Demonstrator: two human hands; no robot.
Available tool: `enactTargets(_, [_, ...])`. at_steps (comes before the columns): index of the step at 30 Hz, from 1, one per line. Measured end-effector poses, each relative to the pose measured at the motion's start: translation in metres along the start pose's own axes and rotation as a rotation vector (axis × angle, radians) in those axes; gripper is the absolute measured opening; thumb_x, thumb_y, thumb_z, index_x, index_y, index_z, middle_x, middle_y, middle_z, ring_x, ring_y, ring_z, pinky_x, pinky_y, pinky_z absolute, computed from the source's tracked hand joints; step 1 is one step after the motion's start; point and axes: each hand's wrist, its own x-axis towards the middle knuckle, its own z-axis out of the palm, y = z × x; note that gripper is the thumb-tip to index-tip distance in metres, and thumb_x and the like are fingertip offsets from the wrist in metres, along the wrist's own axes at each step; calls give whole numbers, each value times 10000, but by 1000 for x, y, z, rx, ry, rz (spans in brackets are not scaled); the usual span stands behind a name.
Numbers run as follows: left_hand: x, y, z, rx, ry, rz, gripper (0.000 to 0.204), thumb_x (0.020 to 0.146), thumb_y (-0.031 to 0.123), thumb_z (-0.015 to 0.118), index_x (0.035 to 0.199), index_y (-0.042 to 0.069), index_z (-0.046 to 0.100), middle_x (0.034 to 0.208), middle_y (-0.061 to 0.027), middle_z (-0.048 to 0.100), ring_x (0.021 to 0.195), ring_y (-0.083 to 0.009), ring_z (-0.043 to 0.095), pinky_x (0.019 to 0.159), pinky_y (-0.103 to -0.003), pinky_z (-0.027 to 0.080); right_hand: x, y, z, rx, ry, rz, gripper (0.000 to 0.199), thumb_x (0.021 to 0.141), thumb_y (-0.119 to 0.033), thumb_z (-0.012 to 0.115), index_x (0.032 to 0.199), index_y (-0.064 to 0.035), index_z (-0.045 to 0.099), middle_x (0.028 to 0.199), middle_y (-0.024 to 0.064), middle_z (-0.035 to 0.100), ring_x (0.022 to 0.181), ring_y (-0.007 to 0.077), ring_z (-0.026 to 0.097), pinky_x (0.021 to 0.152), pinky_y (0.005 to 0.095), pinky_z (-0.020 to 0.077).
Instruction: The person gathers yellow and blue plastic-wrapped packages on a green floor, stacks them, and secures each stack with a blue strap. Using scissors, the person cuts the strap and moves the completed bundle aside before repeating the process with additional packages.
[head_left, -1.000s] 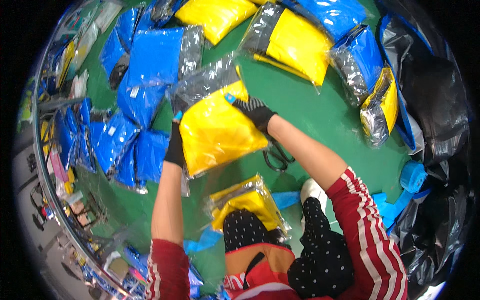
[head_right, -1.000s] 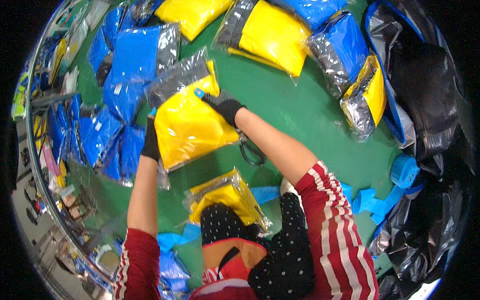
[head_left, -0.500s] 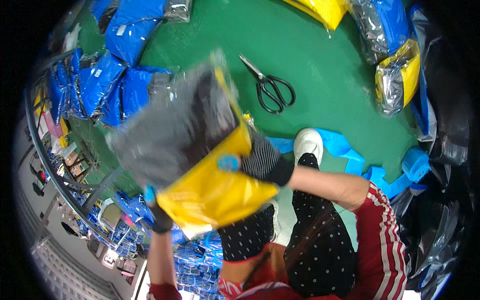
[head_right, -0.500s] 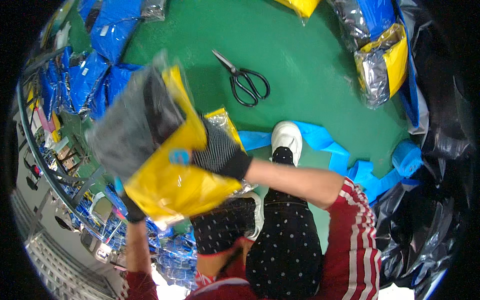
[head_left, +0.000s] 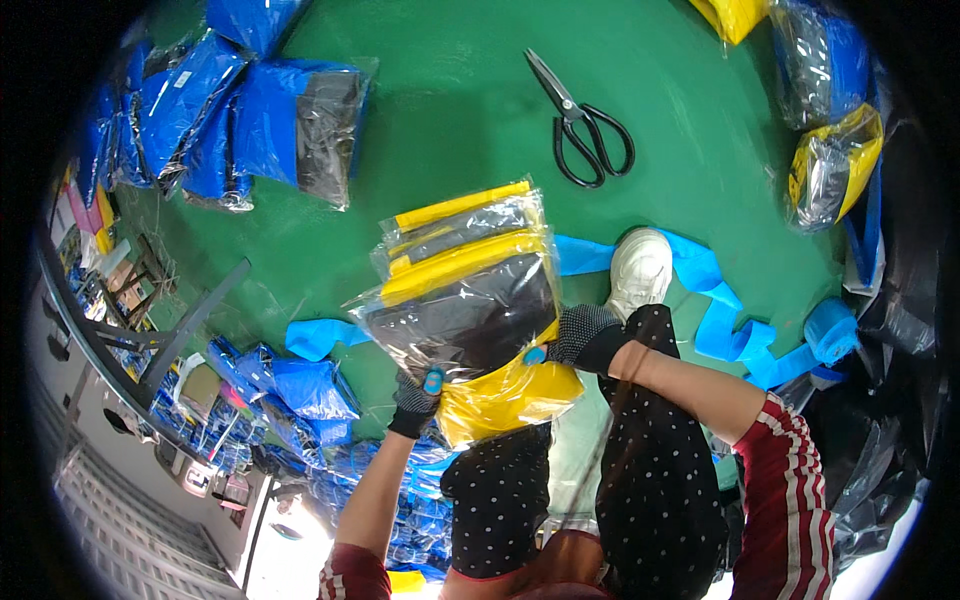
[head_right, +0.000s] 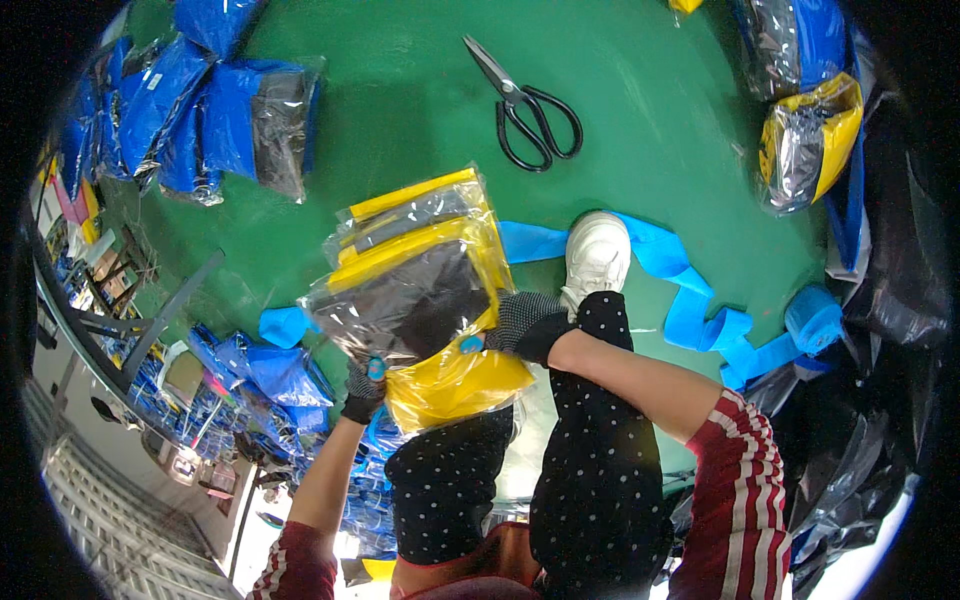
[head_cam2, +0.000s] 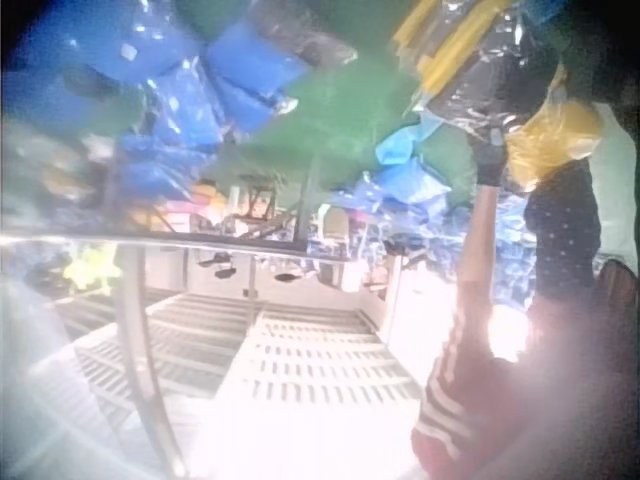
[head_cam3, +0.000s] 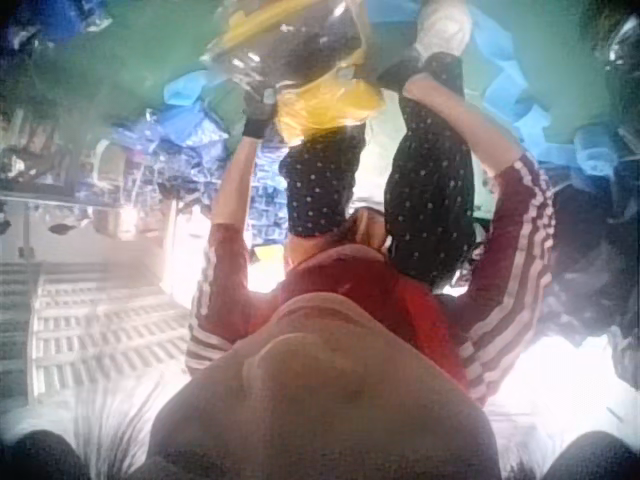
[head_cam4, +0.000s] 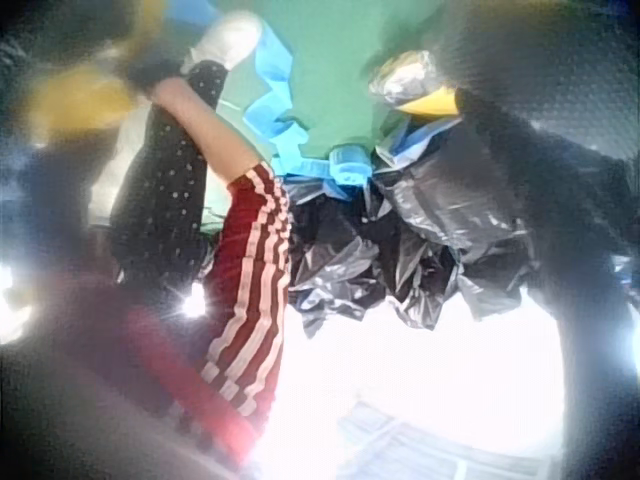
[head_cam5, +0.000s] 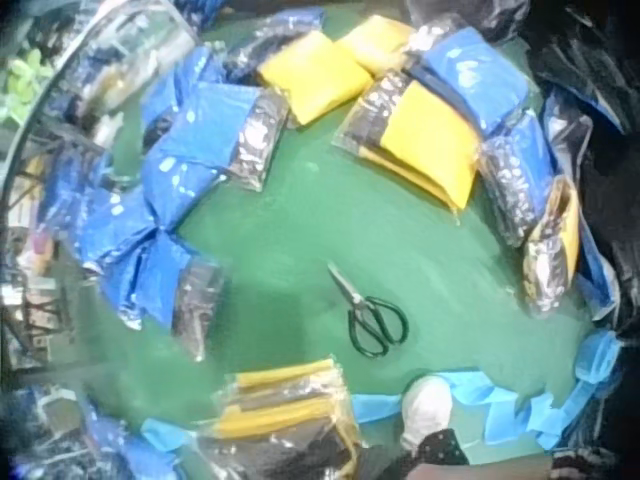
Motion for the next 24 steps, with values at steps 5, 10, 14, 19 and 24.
enactTargets(5, [23, 10, 5, -158, 25, 44, 437, 841, 358, 593, 1105, 9, 585, 996, -136, 652, 890, -245, 624, 829, -379, 467, 16, -5, -12, -129, 49, -41, 524, 753, -560, 584, 862, -54, 670, 784, 162, 651, 721, 320, 636, 631, 404, 496])
enactTargets(10, [50, 16, -3, 399, -169, 126, 407, 819, 346, 577, 1071, 28, 612, 995, -150, 636, 857, -280, 616, 816, -397, 464, 41, 21, 2, -131, -81, -72, 367, 784, -419, 593, 1001, -127, 642, 918, 120, 658, 835, 314, 623, 705, 390, 488])
enactTargets(14, [65, 6, -2, 205, -247, 35, 405, 829, 335, 572, 1087, 25, 600, 1010, -143, 628, 872, -270, 607, 818, -387, 462, 58, 34, 16, -144, -35, -137, 456, 799, -447, 565, 1144, -149, 558, 1105, 121, 602, 963, 291, 583, 794, 383, 466])
enactTargets(19, [72, 8, 4, 123, -284, 10, 402, 840, 321, 566, 1107, 21, 585, 1028, -134, 617, 890, -258, 595, 820, -376, 459, 36, -2, -36, -363, -244, 117, 619, 753, -662, 526, 905, -82, 677, 796, 158, 657, 736, 315, 640, 675, 414, 500])
enactTargets(24, [51, 61, 23, -27, -169, 126, 401, 852, 307, 559, 1128, 17, 570, 1046, -125, 606, 908, -245, 583, 823, -364, 456, -7, -91, -102, -377, 7, -154, 522, 824, -542, 498, 955, -60, 651, 865, 154, 637, 786, 315, 614, 730, 431, 483])
